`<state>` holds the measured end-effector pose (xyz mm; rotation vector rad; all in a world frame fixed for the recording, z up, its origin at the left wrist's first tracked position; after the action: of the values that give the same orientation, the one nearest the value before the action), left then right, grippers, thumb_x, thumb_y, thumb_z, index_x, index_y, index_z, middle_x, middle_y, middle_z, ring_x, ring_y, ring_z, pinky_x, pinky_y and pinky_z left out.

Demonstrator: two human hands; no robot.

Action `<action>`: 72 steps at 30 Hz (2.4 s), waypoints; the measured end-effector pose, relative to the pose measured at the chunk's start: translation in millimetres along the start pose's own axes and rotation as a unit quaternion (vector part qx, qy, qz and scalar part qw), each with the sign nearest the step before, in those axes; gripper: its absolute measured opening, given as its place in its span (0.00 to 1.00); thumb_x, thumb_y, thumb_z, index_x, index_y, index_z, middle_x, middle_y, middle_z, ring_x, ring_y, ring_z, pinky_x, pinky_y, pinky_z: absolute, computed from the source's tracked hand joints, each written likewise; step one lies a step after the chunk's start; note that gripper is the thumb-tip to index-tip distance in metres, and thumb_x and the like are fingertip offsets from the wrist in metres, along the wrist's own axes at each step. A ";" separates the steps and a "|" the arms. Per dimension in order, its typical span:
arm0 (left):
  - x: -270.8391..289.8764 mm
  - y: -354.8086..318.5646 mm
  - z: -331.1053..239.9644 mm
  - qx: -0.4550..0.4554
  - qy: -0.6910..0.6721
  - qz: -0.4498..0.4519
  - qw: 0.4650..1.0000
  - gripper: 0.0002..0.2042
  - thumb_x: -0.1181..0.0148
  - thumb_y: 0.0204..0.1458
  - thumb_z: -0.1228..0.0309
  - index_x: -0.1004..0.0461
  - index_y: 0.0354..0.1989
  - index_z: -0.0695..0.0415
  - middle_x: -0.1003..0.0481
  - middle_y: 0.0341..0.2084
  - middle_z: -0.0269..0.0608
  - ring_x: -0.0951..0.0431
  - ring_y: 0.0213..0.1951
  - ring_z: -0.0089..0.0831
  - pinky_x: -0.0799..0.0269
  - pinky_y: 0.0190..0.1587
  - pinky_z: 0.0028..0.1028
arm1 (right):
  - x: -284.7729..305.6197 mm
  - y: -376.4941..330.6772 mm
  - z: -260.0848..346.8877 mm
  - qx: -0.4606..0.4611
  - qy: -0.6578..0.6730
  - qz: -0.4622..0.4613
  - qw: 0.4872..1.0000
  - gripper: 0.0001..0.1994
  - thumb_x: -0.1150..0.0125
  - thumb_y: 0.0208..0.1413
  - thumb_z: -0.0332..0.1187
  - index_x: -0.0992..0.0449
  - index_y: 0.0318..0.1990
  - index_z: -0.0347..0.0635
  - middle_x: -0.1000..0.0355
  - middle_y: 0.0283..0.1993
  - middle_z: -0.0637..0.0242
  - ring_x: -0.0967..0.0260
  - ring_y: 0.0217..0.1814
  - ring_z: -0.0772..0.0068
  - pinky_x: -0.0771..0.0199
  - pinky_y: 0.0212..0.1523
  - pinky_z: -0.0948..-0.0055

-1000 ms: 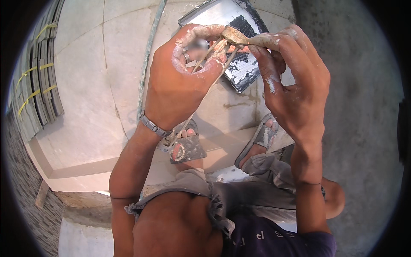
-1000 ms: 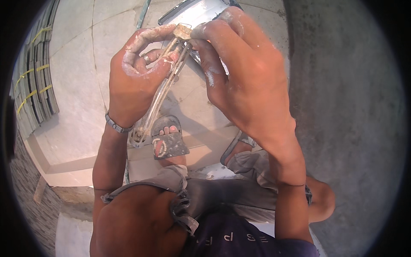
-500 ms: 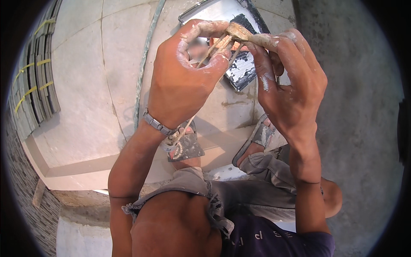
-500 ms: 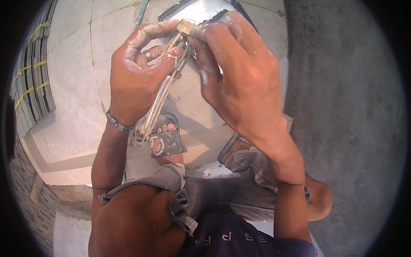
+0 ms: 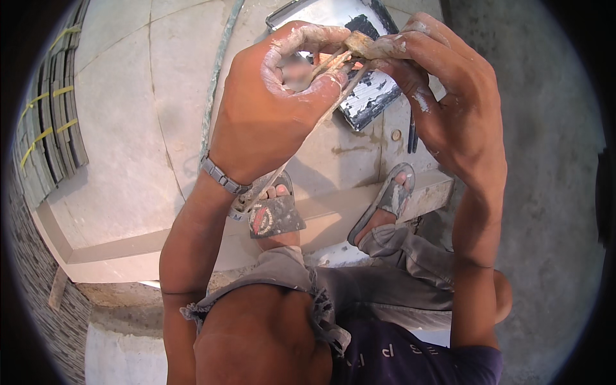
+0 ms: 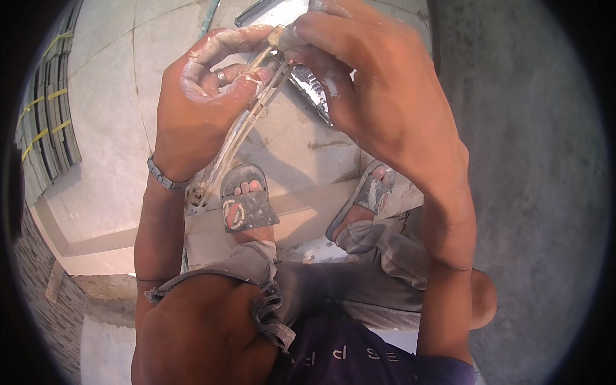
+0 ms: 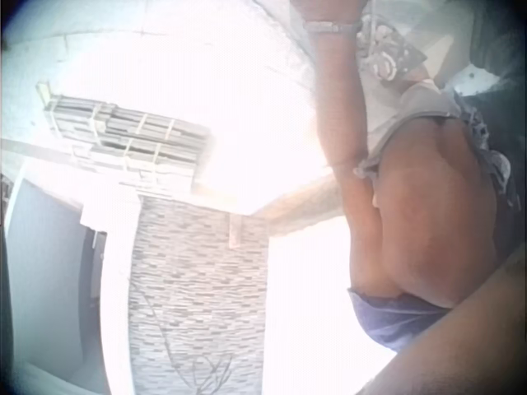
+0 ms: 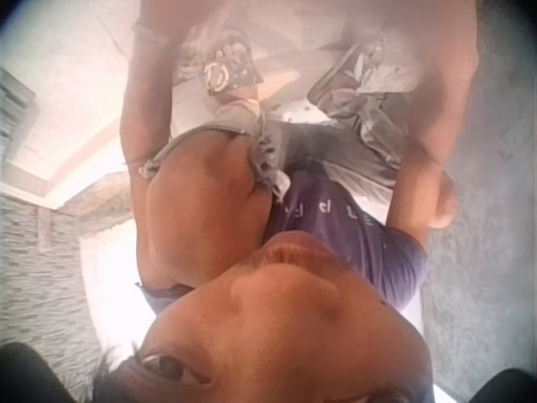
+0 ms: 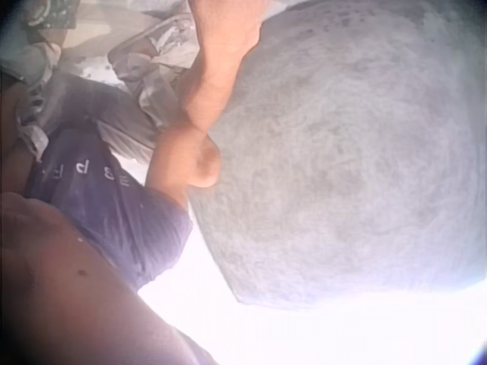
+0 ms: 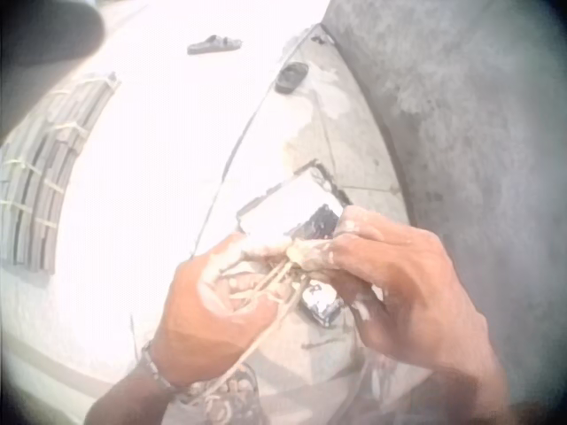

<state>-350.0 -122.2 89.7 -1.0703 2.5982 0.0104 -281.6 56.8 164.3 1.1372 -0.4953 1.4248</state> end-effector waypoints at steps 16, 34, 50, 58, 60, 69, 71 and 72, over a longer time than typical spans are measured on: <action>17.6 5.4 11.1 -0.024 0.005 0.000 1.000 0.17 0.38 0.58 0.79 0.26 0.56 0.68 0.23 0.49 0.45 0.21 0.48 0.25 0.23 0.52 0.25 | 32.7 -1.5 -8.9 -0.010 -0.022 0.046 0.999 0.11 0.31 0.54 0.19 0.21 0.46 0.30 0.24 0.42 0.58 0.27 0.39 0.64 0.25 0.41 0.69; 10.5 4.0 7.2 -0.025 -0.049 -0.068 0.996 0.17 0.39 0.56 0.84 0.28 0.55 0.68 0.24 0.47 0.42 0.21 0.49 0.25 0.23 0.51 0.25 | -91.4 -41.6 30.5 -0.392 0.440 -0.339 0.734 0.09 0.39 0.68 0.28 0.22 0.47 0.31 0.29 0.32 0.69 0.36 0.30 0.82 0.31 0.30 0.74; 11.0 -1.9 1.0 -0.023 -0.005 -0.046 0.999 0.19 0.43 0.58 0.86 0.31 0.59 0.71 0.26 0.51 0.46 0.18 0.49 0.30 0.20 0.45 0.23 | -53.8 -27.0 7.8 -0.362 0.312 -0.165 0.863 0.05 0.33 0.62 0.25 0.19 0.40 0.30 0.28 0.31 0.74 0.37 0.31 0.86 0.38 0.30 0.81; 8.3 0.7 2.2 -0.045 0.032 -0.037 0.998 0.18 0.40 0.57 0.86 0.28 0.56 0.69 0.27 0.50 0.41 0.20 0.52 0.30 0.22 0.49 0.23 | -27.0 -12.1 18.0 -0.251 0.084 -0.074 0.962 0.06 0.34 0.60 0.21 0.22 0.43 0.28 0.30 0.34 0.68 0.33 0.30 0.80 0.30 0.33 0.80; 4.4 0.8 2.4 -0.034 0.020 -0.040 0.998 0.17 0.39 0.56 0.86 0.27 0.56 0.68 0.26 0.49 0.40 0.20 0.52 0.29 0.22 0.50 0.23 | -21.4 -8.6 22.0 -0.218 0.018 -0.044 0.975 0.06 0.34 0.58 0.18 0.23 0.42 0.29 0.29 0.35 0.65 0.30 0.31 0.77 0.28 0.35 0.79; 0.7 4.0 3.7 -0.033 0.061 -0.042 0.997 0.17 0.40 0.58 0.85 0.27 0.56 0.68 0.24 0.50 0.45 0.19 0.48 0.28 0.21 0.47 0.23 | -17.0 4.0 29.7 -0.158 -0.081 -0.039 0.983 0.11 0.33 0.50 0.14 0.23 0.41 0.33 0.29 0.33 0.58 0.27 0.31 0.60 0.26 0.33 0.68; 0.3 3.6 3.6 -0.033 0.048 -0.062 0.996 0.17 0.40 0.59 0.83 0.28 0.57 0.69 0.23 0.50 0.47 0.18 0.47 0.28 0.20 0.44 0.22 | -25.6 -2.5 20.4 -0.099 -0.120 -0.067 0.986 0.11 0.33 0.49 0.14 0.22 0.40 0.34 0.29 0.33 0.59 0.30 0.29 0.62 0.29 0.30 0.69; -0.6 3.9 2.7 -0.034 0.042 -0.071 0.996 0.17 0.41 0.59 0.83 0.29 0.58 0.69 0.23 0.50 0.48 0.18 0.46 0.28 0.20 0.42 0.22 | -31.3 -7.8 16.2 -0.087 -0.127 -0.081 0.985 0.11 0.33 0.49 0.14 0.22 0.40 0.34 0.29 0.32 0.60 0.31 0.28 0.64 0.31 0.29 0.69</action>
<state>-351.5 -118.6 86.8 -1.3032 2.6056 0.0204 -273.9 29.1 142.4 1.1948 -0.6780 1.0807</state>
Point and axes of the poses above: each hand's wrist, its own y-axis towards the middle knuckle, its own x-axis out of the back of the hand, z = x × y, the point moved 2 cm from there along y, towards the middle knuckle
